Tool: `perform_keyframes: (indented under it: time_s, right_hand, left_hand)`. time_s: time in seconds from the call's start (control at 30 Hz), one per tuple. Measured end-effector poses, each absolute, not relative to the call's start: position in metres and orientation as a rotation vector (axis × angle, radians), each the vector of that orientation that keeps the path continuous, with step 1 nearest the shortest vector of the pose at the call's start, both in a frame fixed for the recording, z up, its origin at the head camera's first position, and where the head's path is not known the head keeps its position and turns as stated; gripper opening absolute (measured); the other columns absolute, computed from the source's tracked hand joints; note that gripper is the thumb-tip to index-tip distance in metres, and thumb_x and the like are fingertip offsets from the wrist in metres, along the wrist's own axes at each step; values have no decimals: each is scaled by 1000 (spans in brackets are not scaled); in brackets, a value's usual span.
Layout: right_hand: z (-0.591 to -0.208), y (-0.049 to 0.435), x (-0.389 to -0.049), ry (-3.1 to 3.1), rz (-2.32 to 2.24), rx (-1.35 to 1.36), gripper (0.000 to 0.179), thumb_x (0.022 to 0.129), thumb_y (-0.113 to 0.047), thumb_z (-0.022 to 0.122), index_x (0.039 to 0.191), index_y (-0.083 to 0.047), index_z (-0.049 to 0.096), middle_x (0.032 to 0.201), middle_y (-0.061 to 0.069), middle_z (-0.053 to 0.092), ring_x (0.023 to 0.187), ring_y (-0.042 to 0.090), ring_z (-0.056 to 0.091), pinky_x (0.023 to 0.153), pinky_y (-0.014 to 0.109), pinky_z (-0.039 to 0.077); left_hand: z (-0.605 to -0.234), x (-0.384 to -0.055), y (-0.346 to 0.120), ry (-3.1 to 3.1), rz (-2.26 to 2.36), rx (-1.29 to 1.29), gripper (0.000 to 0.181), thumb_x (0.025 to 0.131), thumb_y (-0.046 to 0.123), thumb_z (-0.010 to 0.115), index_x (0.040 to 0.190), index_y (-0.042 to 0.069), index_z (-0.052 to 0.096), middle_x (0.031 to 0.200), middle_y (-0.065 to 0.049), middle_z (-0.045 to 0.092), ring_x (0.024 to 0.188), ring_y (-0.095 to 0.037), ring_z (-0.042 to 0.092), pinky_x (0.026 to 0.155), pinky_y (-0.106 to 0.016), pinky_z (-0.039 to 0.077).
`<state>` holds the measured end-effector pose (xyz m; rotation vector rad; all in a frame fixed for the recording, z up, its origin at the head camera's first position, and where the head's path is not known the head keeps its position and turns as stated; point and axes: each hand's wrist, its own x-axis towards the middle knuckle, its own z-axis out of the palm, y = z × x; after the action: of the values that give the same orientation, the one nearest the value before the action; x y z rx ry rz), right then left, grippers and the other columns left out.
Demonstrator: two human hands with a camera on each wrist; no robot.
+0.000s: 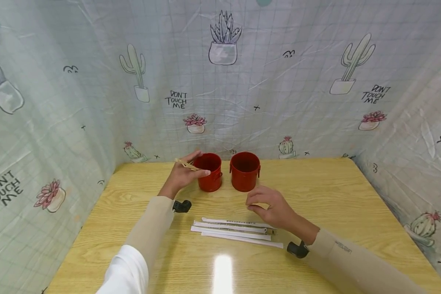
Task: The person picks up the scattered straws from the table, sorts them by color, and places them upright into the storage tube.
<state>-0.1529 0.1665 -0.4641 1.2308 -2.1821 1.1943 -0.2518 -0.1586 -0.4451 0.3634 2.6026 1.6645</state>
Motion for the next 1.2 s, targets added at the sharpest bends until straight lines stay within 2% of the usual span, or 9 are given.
perform_keyframes:
  time_s: [0.23,0.5,0.67,0.87,1.2]
  right_hand:
    - [-470,180,-146,-2199,1242,1235,34,76,12,84,91,-17,79,93,1,77,91,13,68,84,17,58]
    - [-474,190,-141,-2194,1239,1241,33,77,12,83,90,-18,79,90,1,78,88,15,68,82,20,58]
    - [-479,197,-139,-2221,1245,1225,35,77,12,83,88,-20,79,89,-2,78,87,14,69,84,19,56]
    - [-483,200,-140,-2177,1257,1265,37,75,16,82,90,-18,78,86,6,78,85,15,70,84,18,57]
    - [-493,203,-135,-2234,1253,1239,28,77,12,83,90,-13,78,88,4,78,85,18,69,82,18,58]
  left_hand:
    - [-445,-253,-158,2604,1660,368,86,85,26,88,157,7,46,157,-9,55,150,-30,47,124,-50,40]
    - [-446,-255,-159,2604,1657,372,85,85,27,88,157,6,47,159,-9,53,156,-30,39,125,-50,39]
    - [-445,-255,-159,2603,1653,377,85,85,27,88,157,6,47,159,-9,54,155,-30,40,124,-50,39]
    - [-441,-256,-161,2598,1657,385,85,85,27,88,157,7,47,159,-9,54,155,-30,40,124,-51,40]
    - [-444,-254,-159,2599,1657,386,83,85,25,88,155,5,48,160,-10,52,159,-30,34,125,-50,38]
